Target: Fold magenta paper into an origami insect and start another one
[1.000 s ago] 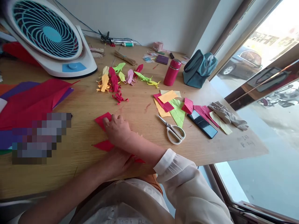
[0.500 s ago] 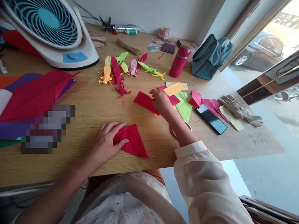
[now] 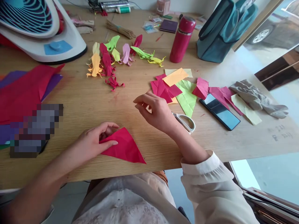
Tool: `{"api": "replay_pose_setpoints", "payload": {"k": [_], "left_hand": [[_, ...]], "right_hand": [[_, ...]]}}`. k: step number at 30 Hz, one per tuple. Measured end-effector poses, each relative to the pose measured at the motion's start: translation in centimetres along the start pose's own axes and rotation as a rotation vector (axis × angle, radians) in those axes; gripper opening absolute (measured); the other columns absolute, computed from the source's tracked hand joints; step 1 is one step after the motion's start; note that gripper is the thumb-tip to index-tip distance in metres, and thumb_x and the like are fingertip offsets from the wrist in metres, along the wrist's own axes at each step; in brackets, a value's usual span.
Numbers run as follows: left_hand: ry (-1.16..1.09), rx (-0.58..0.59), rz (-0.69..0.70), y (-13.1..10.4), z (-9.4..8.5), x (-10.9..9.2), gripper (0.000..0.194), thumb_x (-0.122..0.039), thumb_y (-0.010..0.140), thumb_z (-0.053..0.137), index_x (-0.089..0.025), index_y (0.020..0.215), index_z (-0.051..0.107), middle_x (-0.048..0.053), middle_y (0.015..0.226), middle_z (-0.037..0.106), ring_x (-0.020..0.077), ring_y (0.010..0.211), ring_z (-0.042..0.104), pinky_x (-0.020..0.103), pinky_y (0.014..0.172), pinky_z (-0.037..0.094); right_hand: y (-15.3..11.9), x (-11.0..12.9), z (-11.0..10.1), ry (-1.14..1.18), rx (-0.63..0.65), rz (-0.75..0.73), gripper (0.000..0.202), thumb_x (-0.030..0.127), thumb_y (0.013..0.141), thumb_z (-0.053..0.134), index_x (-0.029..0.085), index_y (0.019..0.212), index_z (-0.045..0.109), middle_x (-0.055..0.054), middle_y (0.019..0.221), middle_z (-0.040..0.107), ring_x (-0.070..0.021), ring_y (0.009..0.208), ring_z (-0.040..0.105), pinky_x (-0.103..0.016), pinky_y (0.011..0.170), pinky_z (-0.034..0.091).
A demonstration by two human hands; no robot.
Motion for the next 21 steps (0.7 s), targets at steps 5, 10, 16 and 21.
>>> {"api": "replay_pose_setpoints", "payload": {"k": [5,10,16,21], "left_hand": [[-0.244,-0.22,0.072,1.3,-4.3,-1.4,0.025,-0.042,0.079,0.072,-0.022,0.094,0.073,0.003,0.094,0.074,0.023,0.09,0.068,0.035,0.082,0.055],[-0.523,-0.448,0.076,2.1,-5.8,-1.2,0.024,-0.04,0.08,0.075,-0.024,0.098,0.073,0.001,0.094,0.073,0.0208,0.089,0.067,0.035,0.087,0.055],[-0.725,-0.413,0.064,3.0,-3.2,-0.2,0.03,-0.04,0.081,0.074,-0.021,0.103,0.071,0.002,0.097,0.075,0.0198,0.091,0.069,0.035,0.089,0.055],[-0.702,-0.326,0.054,3.1,-2.5,-0.3,0.036,-0.045,0.079,0.076,-0.021,0.106,0.07,0.004,0.101,0.076,0.0222,0.095,0.07,0.035,0.09,0.056]], "right_hand": [[-0.9,-1.4,0.1,0.431,0.112,0.182,0.038,0.052,0.095,0.056,0.02,0.115,0.065,-0.008,0.111,0.071,-0.0203,0.098,0.067,-0.033,0.085,0.054],[-0.9,-2.4,1.5,0.853,0.087,0.299,0.066,0.064,0.081,0.068,0.026,0.133,0.055,-0.011,0.128,0.066,-0.0252,0.116,0.064,-0.042,0.095,0.054],[-0.8,-1.9,5.0,0.945,0.037,0.375,0.041,0.052,0.065,0.086,0.027,0.094,0.072,-0.003,0.096,0.075,-0.0252,0.098,0.068,-0.043,0.094,0.053],[-1.0,-2.4,5.7,0.957,-0.028,0.471,0.031,0.049,0.063,0.086,0.023,0.071,0.072,0.001,0.07,0.068,-0.0192,0.076,0.063,-0.036,0.08,0.052]]}}
Point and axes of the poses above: each hand's wrist, its own y-axis towards the middle knuckle, its own z-axis out of the palm, x = y × z, the point moved 8 cm from there along y, towards the middle knuckle
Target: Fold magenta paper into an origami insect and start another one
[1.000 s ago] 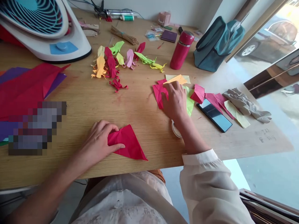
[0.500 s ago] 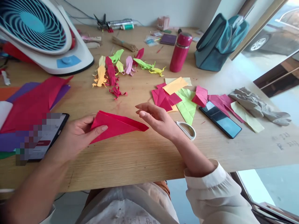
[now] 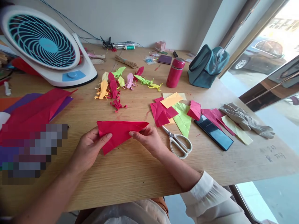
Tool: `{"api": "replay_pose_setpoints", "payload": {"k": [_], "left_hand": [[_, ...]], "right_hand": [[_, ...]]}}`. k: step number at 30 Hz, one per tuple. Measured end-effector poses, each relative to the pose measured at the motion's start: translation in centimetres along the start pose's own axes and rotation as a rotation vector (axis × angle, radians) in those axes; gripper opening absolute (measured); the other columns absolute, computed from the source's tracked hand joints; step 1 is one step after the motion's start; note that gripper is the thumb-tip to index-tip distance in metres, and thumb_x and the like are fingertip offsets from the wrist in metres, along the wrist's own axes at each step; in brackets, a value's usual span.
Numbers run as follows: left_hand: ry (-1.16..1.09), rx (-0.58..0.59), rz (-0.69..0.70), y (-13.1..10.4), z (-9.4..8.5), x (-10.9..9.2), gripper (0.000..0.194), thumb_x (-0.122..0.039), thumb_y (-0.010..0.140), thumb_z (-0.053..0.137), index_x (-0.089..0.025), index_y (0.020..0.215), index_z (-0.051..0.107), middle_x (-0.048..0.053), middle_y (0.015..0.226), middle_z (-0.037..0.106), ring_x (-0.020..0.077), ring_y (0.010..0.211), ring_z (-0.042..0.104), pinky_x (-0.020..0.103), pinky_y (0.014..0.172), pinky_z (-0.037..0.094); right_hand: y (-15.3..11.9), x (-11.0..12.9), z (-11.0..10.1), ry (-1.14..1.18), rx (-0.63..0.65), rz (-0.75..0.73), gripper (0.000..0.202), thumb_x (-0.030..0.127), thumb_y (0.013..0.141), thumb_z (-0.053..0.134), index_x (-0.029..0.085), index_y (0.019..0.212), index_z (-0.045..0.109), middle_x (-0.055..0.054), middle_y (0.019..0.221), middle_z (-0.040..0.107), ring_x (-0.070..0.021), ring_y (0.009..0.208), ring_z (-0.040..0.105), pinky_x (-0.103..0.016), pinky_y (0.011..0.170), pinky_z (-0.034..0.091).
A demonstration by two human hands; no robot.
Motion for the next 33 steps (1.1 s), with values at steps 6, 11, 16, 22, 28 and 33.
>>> {"api": "replay_pose_setpoints", "payload": {"k": [6,11,16,22,28,33], "left_hand": [[0.083,0.072,-0.074,-0.1,0.4,1.1,0.036,-0.05,0.075,0.078,-0.017,0.089,0.073,0.006,0.09,0.077,0.0255,0.089,0.07,0.035,0.082,0.056],[0.117,0.086,-0.057,-0.1,0.3,1.7,0.032,-0.049,0.077,0.077,-0.018,0.084,0.073,0.005,0.089,0.077,0.0225,0.084,0.069,0.031,0.078,0.055],[0.099,0.108,-0.062,-0.1,0.5,1.8,0.033,-0.048,0.077,0.077,-0.018,0.09,0.075,0.005,0.096,0.078,0.0236,0.087,0.07,0.033,0.082,0.055],[0.099,0.102,-0.061,0.0,0.4,1.8,0.034,-0.048,0.076,0.078,-0.018,0.091,0.075,0.005,0.098,0.079,0.024,0.09,0.07,0.032,0.083,0.054],[-0.012,0.068,-0.154,0.0,0.0,2.2,0.039,-0.049,0.071,0.082,-0.017,0.091,0.074,0.006,0.096,0.079,0.0231,0.087,0.07,0.032,0.081,0.054],[-0.043,0.047,-0.193,0.0,0.1,2.3,0.039,-0.048,0.069,0.083,-0.016,0.089,0.073,0.006,0.091,0.078,0.022,0.084,0.07,0.031,0.078,0.053]], "right_hand": [[0.3,-0.3,-0.9,0.067,-0.062,-0.001,0.034,0.048,0.064,0.087,0.02,0.062,0.067,0.003,0.06,0.059,-0.0112,0.061,0.049,-0.027,0.064,0.044],[0.2,-0.3,-1.8,0.118,-0.126,0.011,0.032,0.043,0.065,0.087,0.02,0.063,0.065,0.004,0.059,0.055,-0.0093,0.058,0.043,-0.025,0.06,0.037],[0.1,-0.1,-1.7,0.159,-0.141,0.013,0.03,0.039,0.064,0.088,0.021,0.066,0.064,0.004,0.061,0.053,-0.01,0.06,0.041,-0.026,0.061,0.036],[-0.1,-0.1,-1.5,0.19,-0.148,-0.01,0.031,0.038,0.067,0.086,0.02,0.067,0.061,0.005,0.063,0.051,-0.0097,0.061,0.04,-0.026,0.063,0.037],[-0.1,1.3,-3.2,0.164,-0.208,-0.114,0.026,0.037,0.073,0.083,0.023,0.083,0.064,0.005,0.073,0.055,-0.0091,0.064,0.046,-0.024,0.063,0.04],[-0.2,1.7,-2.2,0.059,-0.104,-0.11,0.03,0.044,0.073,0.082,0.025,0.092,0.067,0.003,0.077,0.057,-0.0109,0.067,0.049,-0.025,0.063,0.042]]}}
Point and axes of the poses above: each hand's wrist, its own y-axis towards the middle knuckle, its own z-axis out of the palm, x = y × z, the point moved 8 cm from there along y, towards the middle knuckle
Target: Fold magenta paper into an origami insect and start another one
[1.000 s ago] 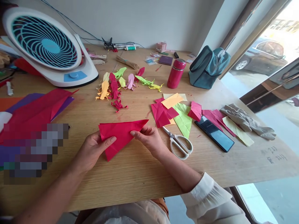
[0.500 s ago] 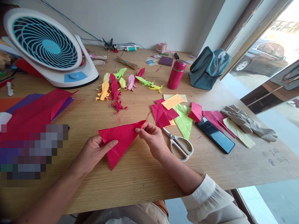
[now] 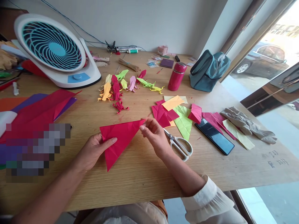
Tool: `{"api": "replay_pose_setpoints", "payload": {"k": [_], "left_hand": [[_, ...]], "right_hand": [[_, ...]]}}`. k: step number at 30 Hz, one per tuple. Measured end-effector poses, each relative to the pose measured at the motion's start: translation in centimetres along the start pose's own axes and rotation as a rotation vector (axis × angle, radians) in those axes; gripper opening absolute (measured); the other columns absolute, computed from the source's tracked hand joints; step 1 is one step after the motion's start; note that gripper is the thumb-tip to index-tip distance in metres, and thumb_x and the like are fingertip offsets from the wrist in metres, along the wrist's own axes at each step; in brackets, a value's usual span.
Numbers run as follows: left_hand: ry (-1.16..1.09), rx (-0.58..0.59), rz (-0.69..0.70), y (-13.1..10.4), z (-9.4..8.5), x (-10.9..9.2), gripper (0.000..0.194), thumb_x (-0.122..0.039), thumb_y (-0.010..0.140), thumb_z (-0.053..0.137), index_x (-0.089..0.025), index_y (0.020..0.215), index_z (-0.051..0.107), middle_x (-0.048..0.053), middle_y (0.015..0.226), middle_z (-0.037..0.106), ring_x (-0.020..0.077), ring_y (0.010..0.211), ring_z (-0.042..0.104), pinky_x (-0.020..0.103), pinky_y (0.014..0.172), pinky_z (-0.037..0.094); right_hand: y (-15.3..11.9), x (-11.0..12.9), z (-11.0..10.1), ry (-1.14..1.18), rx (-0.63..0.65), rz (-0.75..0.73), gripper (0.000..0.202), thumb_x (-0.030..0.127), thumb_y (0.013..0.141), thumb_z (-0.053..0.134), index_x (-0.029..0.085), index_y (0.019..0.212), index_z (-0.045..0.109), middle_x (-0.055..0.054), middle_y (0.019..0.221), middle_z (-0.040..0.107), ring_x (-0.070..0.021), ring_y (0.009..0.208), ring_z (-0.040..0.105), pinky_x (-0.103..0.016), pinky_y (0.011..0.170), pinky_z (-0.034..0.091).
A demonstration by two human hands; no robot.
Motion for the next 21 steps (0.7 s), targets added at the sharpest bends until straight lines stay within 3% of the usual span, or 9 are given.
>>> {"api": "replay_pose_setpoints", "payload": {"k": [4,9,21], "left_hand": [[0.005,0.042,-0.006,-0.1,0.6,0.0,0.04,-0.048,0.071,0.082,-0.017,0.094,0.074,0.006,0.094,0.078,0.0236,0.087,0.071,0.033,0.082,0.054],[0.014,0.095,0.008,-0.3,1.0,-0.3,0.039,-0.048,0.073,0.08,-0.018,0.096,0.074,0.005,0.094,0.078,0.025,0.09,0.071,0.033,0.084,0.054],[0.116,0.092,0.02,-0.1,0.5,-0.2,0.04,-0.049,0.07,0.08,-0.017,0.093,0.075,0.006,0.094,0.079,0.0247,0.083,0.071,0.033,0.076,0.054]], "right_hand": [[-0.7,-2.0,2.4,-0.119,0.154,0.127,0.038,0.055,0.067,0.082,0.02,0.068,0.067,0.001,0.065,0.058,-0.0131,0.062,0.047,-0.029,0.06,0.039],[-0.5,-3.1,1.2,-0.149,0.023,0.182,0.046,0.057,0.064,0.082,0.019,0.051,0.061,0.001,0.053,0.054,-0.0114,0.055,0.043,-0.029,0.058,0.034],[0.4,-2.6,-1.7,0.098,-0.102,0.156,0.03,0.044,0.067,0.086,0.02,0.067,0.068,0.003,0.061,0.055,-0.0098,0.059,0.044,-0.024,0.057,0.04]]}}
Point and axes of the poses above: each hand's wrist, its own y-axis towards the middle knuckle, its own z-axis out of the palm, x = y × z, the point moved 8 cm from there along y, towards the middle knuckle
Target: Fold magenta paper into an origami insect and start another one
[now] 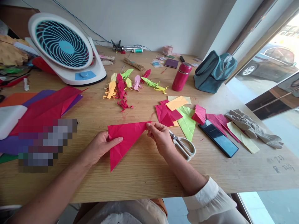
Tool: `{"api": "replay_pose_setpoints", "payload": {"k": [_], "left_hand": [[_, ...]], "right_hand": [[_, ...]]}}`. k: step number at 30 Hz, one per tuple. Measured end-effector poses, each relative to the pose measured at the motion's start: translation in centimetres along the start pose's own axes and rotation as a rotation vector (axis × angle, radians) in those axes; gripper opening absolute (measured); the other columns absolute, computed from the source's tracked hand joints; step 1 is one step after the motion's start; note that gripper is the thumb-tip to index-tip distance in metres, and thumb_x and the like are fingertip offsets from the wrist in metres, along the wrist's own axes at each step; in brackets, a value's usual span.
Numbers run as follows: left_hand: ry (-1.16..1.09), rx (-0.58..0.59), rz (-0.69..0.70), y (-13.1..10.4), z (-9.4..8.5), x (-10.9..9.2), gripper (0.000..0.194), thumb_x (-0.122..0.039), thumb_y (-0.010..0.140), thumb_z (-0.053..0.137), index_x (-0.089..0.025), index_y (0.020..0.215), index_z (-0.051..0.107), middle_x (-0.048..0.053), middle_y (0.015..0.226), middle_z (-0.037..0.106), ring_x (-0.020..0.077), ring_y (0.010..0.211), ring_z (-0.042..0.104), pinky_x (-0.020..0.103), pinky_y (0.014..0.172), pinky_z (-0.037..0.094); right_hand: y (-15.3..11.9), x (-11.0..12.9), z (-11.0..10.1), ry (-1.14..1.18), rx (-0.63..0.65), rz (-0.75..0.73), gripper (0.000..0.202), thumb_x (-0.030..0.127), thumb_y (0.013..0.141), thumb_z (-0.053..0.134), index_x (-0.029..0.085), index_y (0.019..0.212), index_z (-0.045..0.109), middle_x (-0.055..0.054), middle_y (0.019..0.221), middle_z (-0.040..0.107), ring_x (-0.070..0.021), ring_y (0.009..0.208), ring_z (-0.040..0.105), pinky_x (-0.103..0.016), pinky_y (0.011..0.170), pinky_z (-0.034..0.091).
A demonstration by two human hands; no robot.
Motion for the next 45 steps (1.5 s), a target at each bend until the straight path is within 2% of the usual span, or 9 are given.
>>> {"api": "replay_pose_setpoints", "payload": {"k": [8,15,18,24,30,32,35,38,45], "left_hand": [[-0.076,-0.018,-0.042,0.1,-0.2,0.1,0.043,-0.05,0.067,0.083,-0.016,0.093,0.075,0.007,0.092,0.078,0.0237,0.082,0.071,0.033,0.075,0.054],[-0.126,-0.118,0.033,0.6,-1.9,0.0,0.035,-0.048,0.073,0.079,-0.017,0.089,0.071,0.003,0.087,0.074,0.0187,0.083,0.067,0.03,0.08,0.052],[-0.066,-0.148,0.068,0.6,-2.5,-0.1,0.033,-0.048,0.074,0.077,-0.018,0.083,0.069,0.002,0.084,0.072,0.0179,0.08,0.066,0.029,0.078,0.052],[-0.019,0.03,0.007,0.5,-1.1,0.4,0.028,-0.045,0.076,0.075,-0.02,0.087,0.069,0.001,0.082,0.072,0.0184,0.077,0.066,0.03,0.074,0.053],[0.091,0.082,0.045,0.4,-0.2,0.1,0.027,-0.046,0.076,0.073,-0.019,0.08,0.071,0.0,0.074,0.069,0.0174,0.068,0.061,0.028,0.065,0.05],[0.105,0.092,0.056,0.4,0.0,-0.1,0.028,-0.047,0.077,0.071,-0.019,0.077,0.07,-0.001,0.073,0.068,0.0167,0.068,0.06,0.027,0.065,0.049],[0.103,0.114,0.04,0.5,0.1,0.1,0.029,-0.049,0.078,0.07,-0.02,0.079,0.071,-0.001,0.077,0.07,0.0176,0.071,0.062,0.027,0.066,0.049],[0.13,0.102,0.055,0.6,-0.3,0.3,0.027,-0.048,0.081,0.068,-0.021,0.082,0.071,-0.001,0.076,0.069,0.0179,0.073,0.062,0.027,0.068,0.048],[0.179,-0.112,0.088,0.9,-2.7,0.0,0.032,-0.049,0.079,0.071,-0.019,0.071,0.064,-0.003,0.064,0.06,0.0119,0.059,0.051,0.023,0.06,0.038]], "right_hand": [[-0.1,0.8,-0.4,-0.024,-0.062,-0.008,0.035,0.044,0.063,0.088,0.02,0.066,0.062,0.005,0.061,0.05,-0.0089,0.057,0.043,-0.024,0.057,0.042],[0.1,0.5,-0.7,-0.075,-0.047,-0.004,0.039,0.048,0.064,0.087,0.02,0.065,0.06,0.004,0.061,0.051,-0.0091,0.056,0.043,-0.024,0.054,0.036],[0.2,0.7,-0.4,-0.218,0.046,-0.009,0.037,0.052,0.068,0.083,0.02,0.072,0.065,0.003,0.062,0.055,-0.0104,0.058,0.045,-0.025,0.054,0.033],[0.0,1.1,0.6,-0.549,0.293,-0.028,0.036,0.054,0.077,0.075,0.019,0.074,0.068,0.003,0.063,0.052,-0.0104,0.058,0.038,-0.025,0.053,0.027],[-1.1,0.4,2.1,-0.726,0.506,-0.037,0.036,0.053,0.082,0.07,0.018,0.071,0.068,0.003,0.061,0.046,-0.0103,0.058,0.036,-0.025,0.052,0.026],[-1.0,0.5,2.1,-0.719,0.48,-0.047,0.039,0.054,0.081,0.07,0.019,0.066,0.064,0.004,0.058,0.042,-0.0097,0.056,0.033,-0.025,0.05,0.023],[-0.5,1.1,1.1,-0.663,0.365,-0.06,0.044,0.058,0.079,0.07,0.019,0.061,0.059,0.005,0.056,0.038,-0.009,0.054,0.029,-0.026,0.05,0.019],[0.1,1.7,0.0,-0.578,0.265,-0.076,0.045,0.058,0.079,0.071,0.019,0.061,0.056,0.005,0.057,0.04,-0.0093,0.055,0.029,-0.027,0.052,0.018],[0.4,2.1,-0.9,-0.553,0.186,-0.105,0.046,0.06,0.079,0.071,0.02,0.063,0.056,0.005,0.056,0.041,-0.0094,0.053,0.028,-0.028,0.052,0.016]]}}
Point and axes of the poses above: each hand's wrist, its own y-axis towards the middle knuckle, its own z-axis out of the palm, x = y × z, the point moved 8 cm from there along y, towards the middle knuckle
